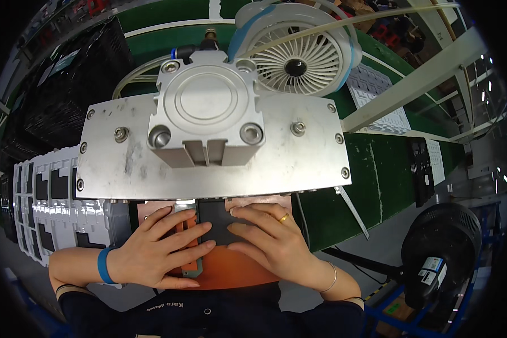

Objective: The person repeatedly picks up small black rectangular components from a white foam tray and places them into a silver and orange press machine. They operate the machine to process each component individually, then remove the finished item and place it back into the tray. The person occasionally uses a digital caliper to measure the components.

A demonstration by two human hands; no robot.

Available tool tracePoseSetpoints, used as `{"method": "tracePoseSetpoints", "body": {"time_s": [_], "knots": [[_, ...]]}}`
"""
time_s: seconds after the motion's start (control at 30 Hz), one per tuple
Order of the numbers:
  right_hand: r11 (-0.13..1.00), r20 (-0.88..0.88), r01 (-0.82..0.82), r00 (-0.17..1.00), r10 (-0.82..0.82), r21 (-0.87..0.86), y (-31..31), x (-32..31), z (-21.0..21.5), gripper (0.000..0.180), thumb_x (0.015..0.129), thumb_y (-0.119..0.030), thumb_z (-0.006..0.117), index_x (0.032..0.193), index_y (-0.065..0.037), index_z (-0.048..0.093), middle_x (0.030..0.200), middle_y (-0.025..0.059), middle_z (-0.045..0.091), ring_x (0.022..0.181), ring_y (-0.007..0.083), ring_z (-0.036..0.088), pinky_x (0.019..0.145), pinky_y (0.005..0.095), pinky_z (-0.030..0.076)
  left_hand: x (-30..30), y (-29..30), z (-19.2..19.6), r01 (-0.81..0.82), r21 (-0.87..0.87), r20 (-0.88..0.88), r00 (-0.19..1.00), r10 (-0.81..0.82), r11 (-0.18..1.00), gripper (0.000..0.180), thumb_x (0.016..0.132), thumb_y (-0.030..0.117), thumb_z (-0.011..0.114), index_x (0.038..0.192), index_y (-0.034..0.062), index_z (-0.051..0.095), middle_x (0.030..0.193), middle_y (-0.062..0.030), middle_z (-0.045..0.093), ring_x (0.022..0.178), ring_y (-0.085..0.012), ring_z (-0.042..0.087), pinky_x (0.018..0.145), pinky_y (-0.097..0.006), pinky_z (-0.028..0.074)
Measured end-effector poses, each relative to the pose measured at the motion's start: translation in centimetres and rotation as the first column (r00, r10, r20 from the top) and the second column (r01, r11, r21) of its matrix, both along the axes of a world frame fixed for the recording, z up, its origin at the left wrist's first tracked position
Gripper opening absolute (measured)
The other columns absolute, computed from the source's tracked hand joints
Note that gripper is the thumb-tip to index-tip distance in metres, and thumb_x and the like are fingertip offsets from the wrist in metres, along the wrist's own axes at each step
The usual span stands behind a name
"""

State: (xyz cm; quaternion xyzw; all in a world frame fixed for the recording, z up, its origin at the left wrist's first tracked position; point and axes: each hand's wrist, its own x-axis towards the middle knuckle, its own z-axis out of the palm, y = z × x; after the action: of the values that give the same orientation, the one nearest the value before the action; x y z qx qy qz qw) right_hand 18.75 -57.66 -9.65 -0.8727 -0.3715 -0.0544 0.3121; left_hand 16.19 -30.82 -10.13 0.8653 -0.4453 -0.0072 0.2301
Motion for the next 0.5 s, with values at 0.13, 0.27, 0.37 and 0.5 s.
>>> {"method": "tracePoseSetpoints", "body": {"time_s": [0.13,0.27,0.37,0.5], "knots": [[1.0,-0.003,-0.006,1.0,0.006,-0.007,0.05,0.24,0.2,0.033,0.07,-0.021,0.083,0.098,-0.007,0.071,0.114,0.0071,0.065,0.1,0.0231,0.058,0.082,0.0332,0.048,0.04,0.04,0.18,-0.005,0.011,-0.018,1.0,0.006,1.0,0.059,0.087,0.06,0.06,0.127,0.0164,0.064,0.143,-0.0071,0.052,0.128,-0.0325,0.047,0.108,-0.048,0.032],[1.0,-0.01,0.016,1.0,-0.016,-0.02,0.01,0.04,0.33,0.033,0.07,-0.021,0.084,0.098,-0.008,0.071,0.104,0.0057,0.065,0.09,0.0221,0.058,0.077,0.0318,0.046,-0.18,0.09,0.04,-0.022,0.008,-0.033,0.999,0.023,1.0,0.059,0.086,0.06,0.061,0.127,0.0183,0.064,0.143,-0.0058,0.052,0.126,-0.0308,0.047,0.106,-0.047,0.032],[1.0,0.0,0.019,1.0,-0.019,-0.016,-0.08,0.0,0.09,0.033,0.071,-0.022,0.084,0.097,-0.008,0.071,0.094,0.0044,0.063,0.082,0.021,0.058,0.074,0.031,0.045,-0.26,0.14,0.04,-0.023,0.018,-0.038,0.999,0.023,1.0,0.06,0.084,0.061,0.063,0.128,0.0196,0.064,0.143,-0.0047,0.053,0.124,-0.0299,0.048,0.105,-0.047,0.031],[1.0,-0.008,0.017,1.0,-0.017,-0.024,-0.03,0.15,0.25,0.031,0.071,-0.022,0.084,0.096,-0.009,0.071,0.084,0.0027,0.061,0.075,0.0186,0.059,0.071,0.03,0.045,-0.37,0.16,0.05,-0.022,0.046,-0.035,0.999,0.024,0.999,0.061,0.082,0.06,0.064,0.128,0.0205,0.064,0.143,-0.0033,0.052,0.122,-0.0291,0.048,0.104,-0.047,0.031]]}}
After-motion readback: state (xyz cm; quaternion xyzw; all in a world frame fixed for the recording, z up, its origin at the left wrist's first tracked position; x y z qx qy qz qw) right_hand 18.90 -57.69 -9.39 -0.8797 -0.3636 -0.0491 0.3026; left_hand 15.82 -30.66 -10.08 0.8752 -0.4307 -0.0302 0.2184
